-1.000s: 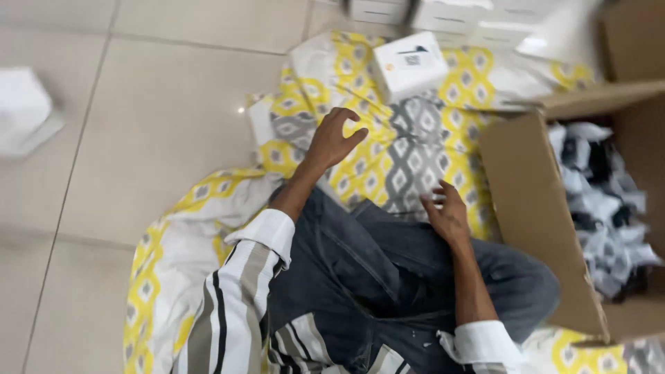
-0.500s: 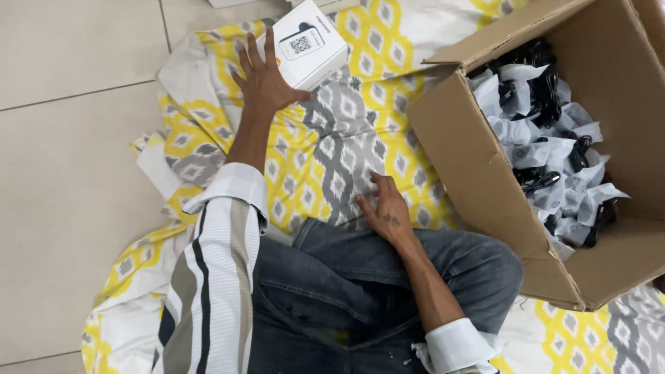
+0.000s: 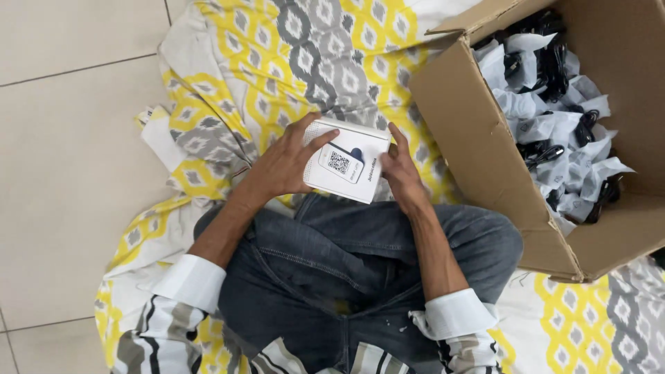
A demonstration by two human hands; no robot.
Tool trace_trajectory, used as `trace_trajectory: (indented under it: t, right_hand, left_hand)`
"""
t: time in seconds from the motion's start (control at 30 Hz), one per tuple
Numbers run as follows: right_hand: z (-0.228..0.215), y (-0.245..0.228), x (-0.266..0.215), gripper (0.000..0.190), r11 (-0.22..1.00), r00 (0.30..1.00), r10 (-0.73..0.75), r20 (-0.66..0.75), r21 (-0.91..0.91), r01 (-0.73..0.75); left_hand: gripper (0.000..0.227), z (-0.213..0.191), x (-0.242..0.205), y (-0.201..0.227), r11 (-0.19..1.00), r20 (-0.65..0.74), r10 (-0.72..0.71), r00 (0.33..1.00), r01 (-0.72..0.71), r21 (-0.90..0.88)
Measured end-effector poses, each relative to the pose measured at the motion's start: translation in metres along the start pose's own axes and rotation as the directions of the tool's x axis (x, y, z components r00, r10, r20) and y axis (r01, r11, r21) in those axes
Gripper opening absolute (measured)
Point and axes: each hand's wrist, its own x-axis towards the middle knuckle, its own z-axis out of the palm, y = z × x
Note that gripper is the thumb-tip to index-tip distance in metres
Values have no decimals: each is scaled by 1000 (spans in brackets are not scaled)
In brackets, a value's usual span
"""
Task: The person unboxes several electronic devices from white boxes, removing the internal cardboard packaging and cables by hand.
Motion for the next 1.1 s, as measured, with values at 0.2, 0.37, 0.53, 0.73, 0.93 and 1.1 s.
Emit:
trace_trajectory:
  t: [0.2, 0.37, 0.53, 0.73, 0.93, 1.1]
  right_hand:
    - [1, 16, 2, 90, 774, 971, 109, -212, -595, -217]
    - [-3, 15, 5, 94, 699, 930, 114, -350, -637, -325]
    - [-10, 16, 3, 94, 641, 891, 68, -449, -665, -383]
    - [-9, 10, -5, 73, 815, 880, 188, -435, -431, -387]
    - [-4, 26, -37, 44, 956, 908, 69, -413, -232, -178]
    - [17, 31, -58, 39, 984, 897, 38, -440, -142, -111]
  left_hand:
    - [113, 28, -23, -2, 996, -12, -83, 996, 84, 25]
    - [129, 34, -20, 8, 984, 18, -175, 984, 174, 21]
    - [127, 48, -23, 8, 972, 19, -235, 972, 235, 10]
    - [104, 118, -33, -37, 934, -283, -351, 893, 312, -173]
    - [96, 109, -22, -29, 922, -371, -316, 873, 191, -336]
    - [101, 68, -19, 24, 982, -168, -120, 978, 92, -165]
